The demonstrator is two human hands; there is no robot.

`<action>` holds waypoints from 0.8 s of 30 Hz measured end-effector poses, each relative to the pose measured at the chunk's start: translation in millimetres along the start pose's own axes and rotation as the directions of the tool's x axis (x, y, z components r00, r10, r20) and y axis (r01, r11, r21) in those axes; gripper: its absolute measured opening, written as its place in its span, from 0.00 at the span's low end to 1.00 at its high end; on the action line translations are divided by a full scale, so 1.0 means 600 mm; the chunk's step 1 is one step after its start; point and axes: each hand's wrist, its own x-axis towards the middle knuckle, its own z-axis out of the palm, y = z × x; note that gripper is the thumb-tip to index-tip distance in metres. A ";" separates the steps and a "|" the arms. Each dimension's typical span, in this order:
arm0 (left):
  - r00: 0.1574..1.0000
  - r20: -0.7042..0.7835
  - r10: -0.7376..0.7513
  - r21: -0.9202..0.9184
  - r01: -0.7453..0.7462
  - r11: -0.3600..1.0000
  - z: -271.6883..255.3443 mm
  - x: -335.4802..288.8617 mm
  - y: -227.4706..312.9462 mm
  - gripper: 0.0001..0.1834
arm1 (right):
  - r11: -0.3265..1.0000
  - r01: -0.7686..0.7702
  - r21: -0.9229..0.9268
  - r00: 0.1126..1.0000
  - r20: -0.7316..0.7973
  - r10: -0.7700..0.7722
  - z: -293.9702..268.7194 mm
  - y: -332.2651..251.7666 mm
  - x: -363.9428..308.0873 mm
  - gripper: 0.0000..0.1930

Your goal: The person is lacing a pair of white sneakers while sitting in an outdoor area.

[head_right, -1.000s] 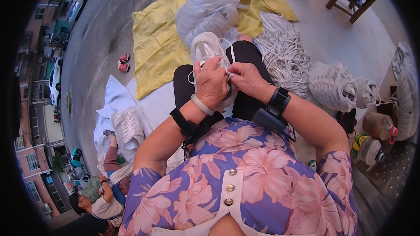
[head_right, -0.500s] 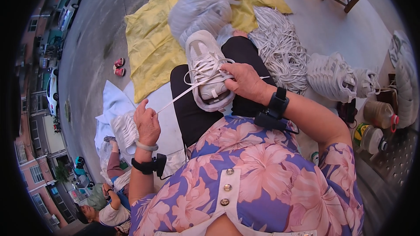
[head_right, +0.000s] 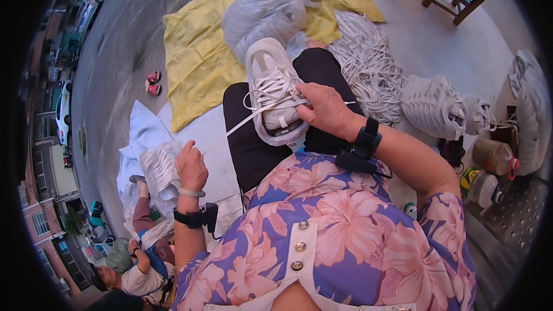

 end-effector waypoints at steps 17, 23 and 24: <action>0.946 -0.234 0.222 -0.307 -0.289 0.907 0.010 0.074 0.135 0.30 | 0.927 0.264 -0.267 0.949 0.242 -0.200 -0.083 -0.025 0.014 0.06; 0.897 -0.328 0.296 -0.343 -0.405 0.848 0.016 0.105 0.173 0.16 | 0.892 0.298 -0.339 0.952 0.168 -0.255 -0.121 -0.012 0.024 0.06; 0.897 -0.326 0.299 -0.344 -0.407 0.846 0.011 0.107 0.173 0.16 | 0.893 0.294 -0.339 0.954 0.166 -0.251 -0.128 -0.010 0.024 0.06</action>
